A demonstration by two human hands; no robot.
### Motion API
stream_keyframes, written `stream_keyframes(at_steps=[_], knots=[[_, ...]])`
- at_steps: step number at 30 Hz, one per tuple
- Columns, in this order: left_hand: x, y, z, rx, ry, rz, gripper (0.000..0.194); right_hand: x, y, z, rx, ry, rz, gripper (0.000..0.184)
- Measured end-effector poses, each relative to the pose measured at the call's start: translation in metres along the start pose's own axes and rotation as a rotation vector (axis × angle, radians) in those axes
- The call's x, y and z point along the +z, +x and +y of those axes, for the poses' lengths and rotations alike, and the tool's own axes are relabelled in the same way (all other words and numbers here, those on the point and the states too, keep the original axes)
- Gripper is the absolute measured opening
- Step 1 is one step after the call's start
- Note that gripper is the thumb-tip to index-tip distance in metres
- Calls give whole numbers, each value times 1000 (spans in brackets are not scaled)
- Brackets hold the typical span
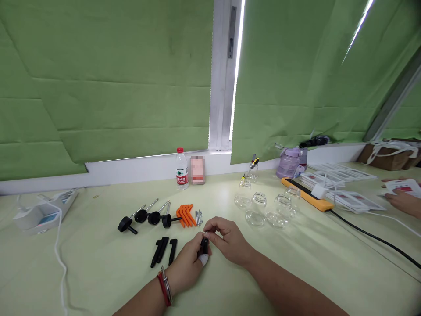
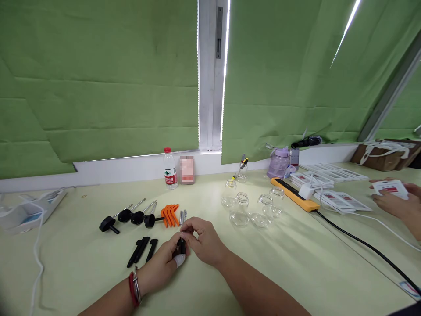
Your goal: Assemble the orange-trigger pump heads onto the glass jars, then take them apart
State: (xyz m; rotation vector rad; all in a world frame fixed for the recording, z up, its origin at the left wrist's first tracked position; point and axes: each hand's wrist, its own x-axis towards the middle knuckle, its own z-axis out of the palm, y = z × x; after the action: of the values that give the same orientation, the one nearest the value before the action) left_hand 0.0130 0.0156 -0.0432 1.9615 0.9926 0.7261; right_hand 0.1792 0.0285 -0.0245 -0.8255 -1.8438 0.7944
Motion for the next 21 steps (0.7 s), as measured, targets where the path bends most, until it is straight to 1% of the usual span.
stream_keyframes(at_steps=[3,6,8,13,16,21], knots=[[0,0,0,2,-8,-1,14,0,0,-2,-20,-20,-8,11],[0,0,1,10,-18,-9,13,-1,0,-2,-53,-78,10,11],[0,-1,1,9,-27,-8,13,-2,0,-2,-70,-116,-3,10],[0,0,3,15,-65,-4,15,-1,-1,-2,-49,-143,-45,16],[0,0,3,17,-67,-13,12,-2,-2,-2,-31,-169,-74,11],[1,1,0,30,-59,-10,11,-4,-1,1,-95,-168,-136,7]])
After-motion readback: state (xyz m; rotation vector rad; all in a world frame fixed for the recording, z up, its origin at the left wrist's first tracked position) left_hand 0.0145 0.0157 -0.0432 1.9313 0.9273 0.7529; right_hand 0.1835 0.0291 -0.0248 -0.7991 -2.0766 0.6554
